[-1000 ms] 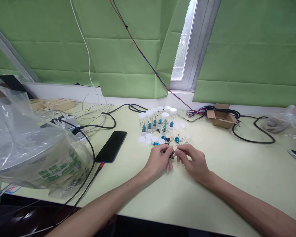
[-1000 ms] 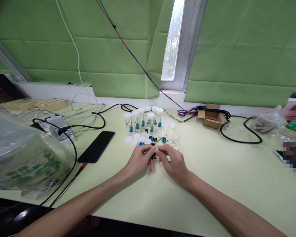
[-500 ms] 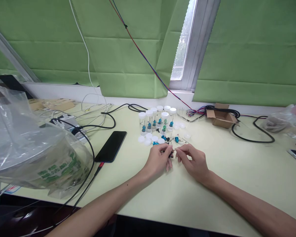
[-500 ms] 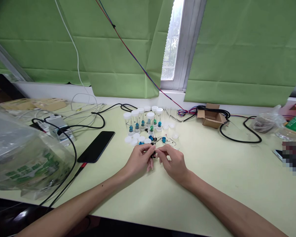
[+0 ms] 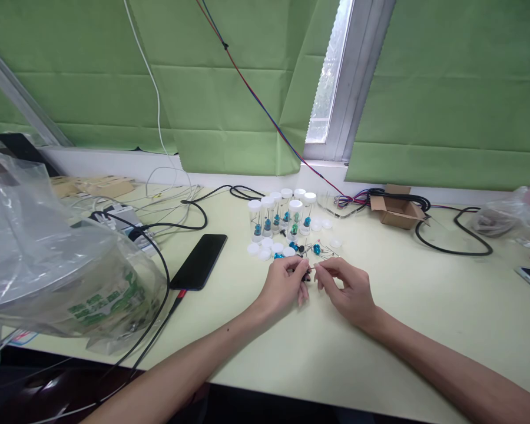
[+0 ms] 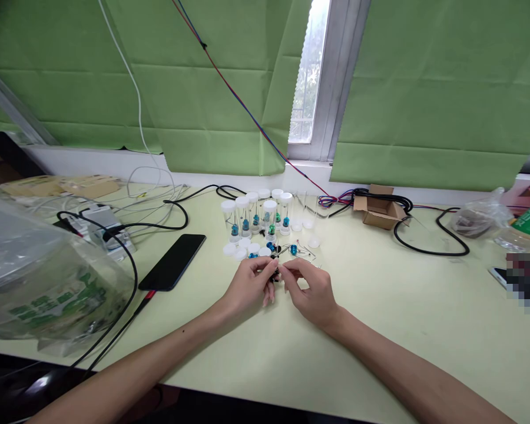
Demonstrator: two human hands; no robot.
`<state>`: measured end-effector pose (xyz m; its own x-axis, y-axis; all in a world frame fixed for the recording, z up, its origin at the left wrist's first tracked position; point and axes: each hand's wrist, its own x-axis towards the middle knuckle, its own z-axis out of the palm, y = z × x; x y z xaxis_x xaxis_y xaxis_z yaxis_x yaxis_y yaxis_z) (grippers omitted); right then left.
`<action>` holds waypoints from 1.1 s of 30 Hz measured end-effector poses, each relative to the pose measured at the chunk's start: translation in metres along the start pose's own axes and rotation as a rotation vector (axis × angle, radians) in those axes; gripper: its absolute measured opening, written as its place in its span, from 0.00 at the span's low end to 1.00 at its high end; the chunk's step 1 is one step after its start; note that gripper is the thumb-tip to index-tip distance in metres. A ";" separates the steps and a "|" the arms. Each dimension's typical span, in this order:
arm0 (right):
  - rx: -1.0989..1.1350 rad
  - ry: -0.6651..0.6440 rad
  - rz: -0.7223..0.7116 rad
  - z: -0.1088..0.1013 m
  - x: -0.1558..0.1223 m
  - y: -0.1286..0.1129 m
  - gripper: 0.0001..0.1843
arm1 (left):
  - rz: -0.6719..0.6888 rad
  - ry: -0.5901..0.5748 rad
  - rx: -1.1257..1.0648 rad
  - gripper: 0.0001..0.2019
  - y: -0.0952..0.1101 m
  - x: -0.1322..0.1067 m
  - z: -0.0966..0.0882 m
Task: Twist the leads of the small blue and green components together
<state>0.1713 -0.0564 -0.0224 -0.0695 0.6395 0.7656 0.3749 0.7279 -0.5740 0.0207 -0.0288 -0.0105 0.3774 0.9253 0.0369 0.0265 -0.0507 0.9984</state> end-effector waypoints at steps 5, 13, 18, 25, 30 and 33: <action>0.105 -0.013 0.054 0.001 -0.001 -0.001 0.04 | -0.003 -0.010 -0.002 0.20 0.002 -0.001 0.000; 0.264 -0.118 0.174 0.000 -0.003 0.004 0.11 | 0.010 -0.042 -0.032 0.20 0.001 -0.002 -0.001; 0.390 -0.158 0.241 0.001 -0.001 0.001 0.12 | 0.020 -0.056 -0.018 0.20 0.000 -0.001 -0.002; 0.509 -0.224 0.317 0.000 0.001 0.002 0.14 | 0.009 -0.040 -0.028 0.21 -0.003 0.000 -0.002; 0.538 -0.238 0.325 0.001 0.000 0.003 0.13 | -0.006 -0.034 -0.021 0.22 -0.001 0.000 -0.002; 0.526 -0.245 0.324 0.000 0.000 0.003 0.12 | -0.006 -0.040 -0.027 0.22 0.000 0.000 -0.002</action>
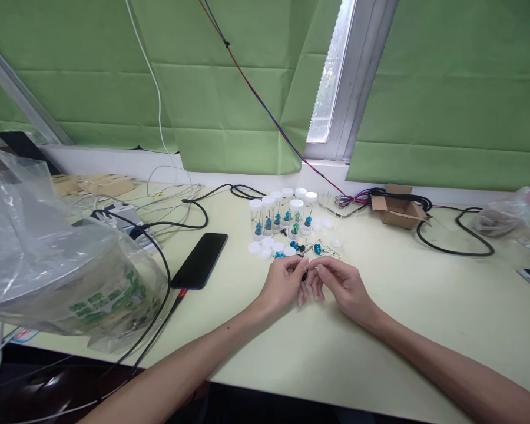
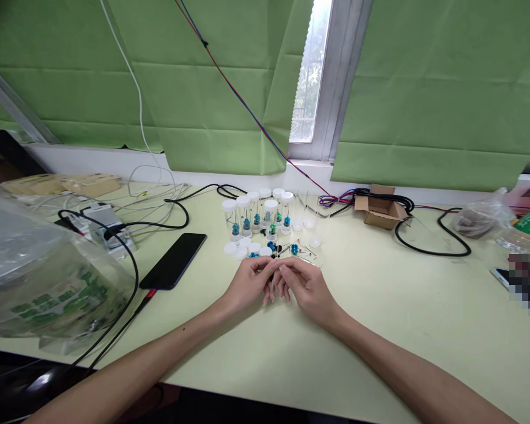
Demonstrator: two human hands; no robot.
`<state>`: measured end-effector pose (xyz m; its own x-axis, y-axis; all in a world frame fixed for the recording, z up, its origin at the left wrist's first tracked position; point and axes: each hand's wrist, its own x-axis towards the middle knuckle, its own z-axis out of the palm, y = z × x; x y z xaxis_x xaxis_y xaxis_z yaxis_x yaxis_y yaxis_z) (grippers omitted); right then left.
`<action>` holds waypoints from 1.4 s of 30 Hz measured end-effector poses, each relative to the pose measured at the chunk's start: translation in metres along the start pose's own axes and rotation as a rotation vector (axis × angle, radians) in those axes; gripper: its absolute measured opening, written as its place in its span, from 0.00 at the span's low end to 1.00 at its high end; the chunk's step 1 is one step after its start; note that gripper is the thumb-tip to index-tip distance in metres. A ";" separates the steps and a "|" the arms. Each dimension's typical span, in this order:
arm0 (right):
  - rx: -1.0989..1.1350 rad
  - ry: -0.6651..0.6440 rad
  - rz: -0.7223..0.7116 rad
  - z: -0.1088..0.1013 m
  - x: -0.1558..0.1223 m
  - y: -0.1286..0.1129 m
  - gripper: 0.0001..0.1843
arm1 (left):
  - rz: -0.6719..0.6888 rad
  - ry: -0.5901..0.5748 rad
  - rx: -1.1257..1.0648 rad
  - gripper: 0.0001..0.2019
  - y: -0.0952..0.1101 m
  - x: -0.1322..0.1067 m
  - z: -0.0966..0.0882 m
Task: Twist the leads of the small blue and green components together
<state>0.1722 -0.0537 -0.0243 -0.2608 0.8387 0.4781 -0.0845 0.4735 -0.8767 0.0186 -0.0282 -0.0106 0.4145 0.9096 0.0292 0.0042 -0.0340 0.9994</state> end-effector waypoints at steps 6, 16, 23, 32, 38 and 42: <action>-0.058 0.006 0.011 0.000 -0.001 -0.001 0.12 | -0.008 0.008 -0.011 0.22 -0.001 0.000 0.001; -0.087 0.018 0.004 -0.003 -0.002 0.004 0.09 | -0.012 0.004 -0.002 0.21 0.001 0.000 0.002; -0.120 0.030 -0.004 -0.002 -0.002 0.004 0.08 | -0.030 0.005 0.007 0.19 -0.002 0.001 0.000; -0.160 0.054 0.027 0.000 -0.002 0.000 0.05 | -0.027 0.025 0.059 0.19 -0.003 0.001 0.000; -0.157 0.070 0.038 0.000 -0.002 0.001 0.08 | 0.006 0.026 0.094 0.20 -0.008 0.001 -0.002; -0.161 0.074 0.055 -0.001 -0.002 0.002 0.10 | 0.009 0.018 0.111 0.20 -0.010 0.000 -0.001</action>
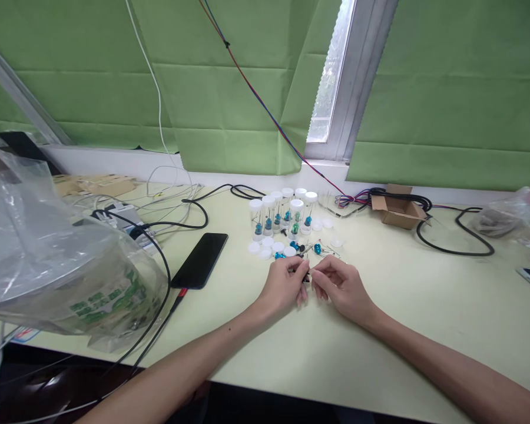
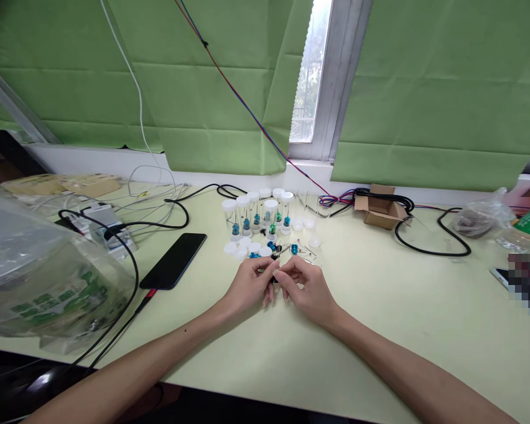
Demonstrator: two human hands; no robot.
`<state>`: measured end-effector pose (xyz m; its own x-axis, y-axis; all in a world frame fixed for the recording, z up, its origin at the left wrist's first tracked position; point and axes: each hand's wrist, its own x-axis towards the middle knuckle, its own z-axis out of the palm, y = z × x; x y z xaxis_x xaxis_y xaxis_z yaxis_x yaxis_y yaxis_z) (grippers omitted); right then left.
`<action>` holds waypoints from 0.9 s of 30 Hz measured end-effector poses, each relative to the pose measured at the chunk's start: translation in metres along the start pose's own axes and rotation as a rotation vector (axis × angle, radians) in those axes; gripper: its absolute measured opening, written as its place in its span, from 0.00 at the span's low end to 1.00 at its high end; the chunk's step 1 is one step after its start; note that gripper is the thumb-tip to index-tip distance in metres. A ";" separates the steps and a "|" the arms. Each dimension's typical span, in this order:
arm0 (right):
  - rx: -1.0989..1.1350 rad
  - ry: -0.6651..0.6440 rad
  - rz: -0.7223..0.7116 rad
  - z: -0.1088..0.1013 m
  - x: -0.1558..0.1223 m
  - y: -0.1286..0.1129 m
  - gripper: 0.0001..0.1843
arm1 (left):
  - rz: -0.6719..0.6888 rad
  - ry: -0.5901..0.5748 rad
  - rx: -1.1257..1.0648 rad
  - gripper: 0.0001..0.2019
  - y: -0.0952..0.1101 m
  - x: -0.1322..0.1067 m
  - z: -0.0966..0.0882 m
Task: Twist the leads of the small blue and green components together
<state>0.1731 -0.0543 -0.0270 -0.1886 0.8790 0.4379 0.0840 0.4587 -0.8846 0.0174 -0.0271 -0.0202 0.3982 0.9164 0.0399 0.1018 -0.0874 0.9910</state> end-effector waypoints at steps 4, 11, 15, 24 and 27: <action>-0.009 -0.004 0.007 0.000 0.000 0.000 0.12 | 0.010 -0.004 0.010 0.20 0.001 -0.001 0.000; -0.016 -0.007 0.012 0.000 0.000 0.000 0.13 | 0.011 -0.003 0.031 0.20 0.002 -0.001 0.000; -0.013 -0.017 0.000 0.000 0.000 -0.002 0.11 | 0.007 -0.001 0.045 0.19 0.004 -0.002 0.001; 0.000 -0.056 0.002 -0.001 0.000 -0.004 0.10 | 0.009 -0.009 0.047 0.18 0.006 -0.002 0.000; 0.000 -0.061 0.004 -0.001 -0.001 -0.003 0.11 | 0.012 -0.010 0.041 0.18 0.004 -0.002 0.000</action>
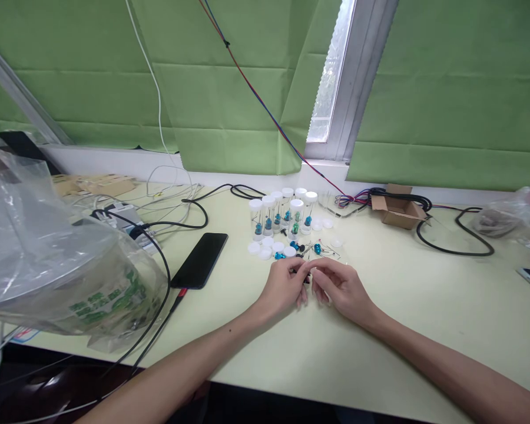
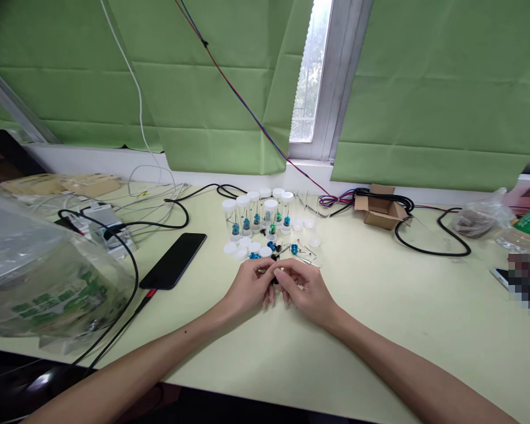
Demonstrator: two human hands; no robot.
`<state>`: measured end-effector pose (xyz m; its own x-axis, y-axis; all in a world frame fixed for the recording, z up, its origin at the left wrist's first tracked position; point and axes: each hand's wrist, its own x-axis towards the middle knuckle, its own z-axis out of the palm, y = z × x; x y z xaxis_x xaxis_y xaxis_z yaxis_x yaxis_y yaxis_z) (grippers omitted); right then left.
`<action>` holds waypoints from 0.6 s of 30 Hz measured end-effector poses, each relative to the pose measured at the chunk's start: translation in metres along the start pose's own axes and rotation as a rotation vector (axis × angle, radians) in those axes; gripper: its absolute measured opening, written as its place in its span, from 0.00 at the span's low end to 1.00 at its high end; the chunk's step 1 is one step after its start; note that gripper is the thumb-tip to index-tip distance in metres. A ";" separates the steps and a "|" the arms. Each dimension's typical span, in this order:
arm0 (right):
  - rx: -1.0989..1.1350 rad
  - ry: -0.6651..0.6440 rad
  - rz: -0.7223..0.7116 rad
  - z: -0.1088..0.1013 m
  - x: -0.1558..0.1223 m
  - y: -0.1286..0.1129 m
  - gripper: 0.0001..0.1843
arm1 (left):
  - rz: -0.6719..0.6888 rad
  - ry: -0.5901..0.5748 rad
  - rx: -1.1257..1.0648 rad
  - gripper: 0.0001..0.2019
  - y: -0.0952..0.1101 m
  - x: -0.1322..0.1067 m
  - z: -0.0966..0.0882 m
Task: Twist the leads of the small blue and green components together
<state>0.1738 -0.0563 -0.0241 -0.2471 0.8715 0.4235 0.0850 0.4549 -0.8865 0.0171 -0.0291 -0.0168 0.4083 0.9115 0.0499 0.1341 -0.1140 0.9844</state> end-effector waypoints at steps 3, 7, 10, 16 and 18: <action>-0.004 -0.008 -0.005 0.000 0.000 0.000 0.11 | 0.005 -0.002 -0.007 0.18 -0.001 0.000 0.000; -0.015 -0.016 -0.009 0.000 0.002 -0.002 0.13 | 0.006 -0.007 -0.017 0.18 -0.001 0.001 0.000; -0.026 -0.022 -0.002 0.000 0.002 -0.004 0.14 | 0.002 -0.010 -0.019 0.18 -0.001 0.001 0.001; -0.061 -0.038 0.003 0.000 0.001 -0.002 0.16 | -0.007 -0.001 -0.001 0.20 0.000 0.000 0.000; -0.056 -0.037 0.002 0.000 0.002 -0.002 0.16 | -0.011 -0.001 0.007 0.20 0.000 0.000 0.000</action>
<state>0.1730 -0.0558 -0.0216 -0.2826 0.8655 0.4135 0.1392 0.4635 -0.8751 0.0171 -0.0294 -0.0168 0.4076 0.9123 0.0386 0.1446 -0.1063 0.9838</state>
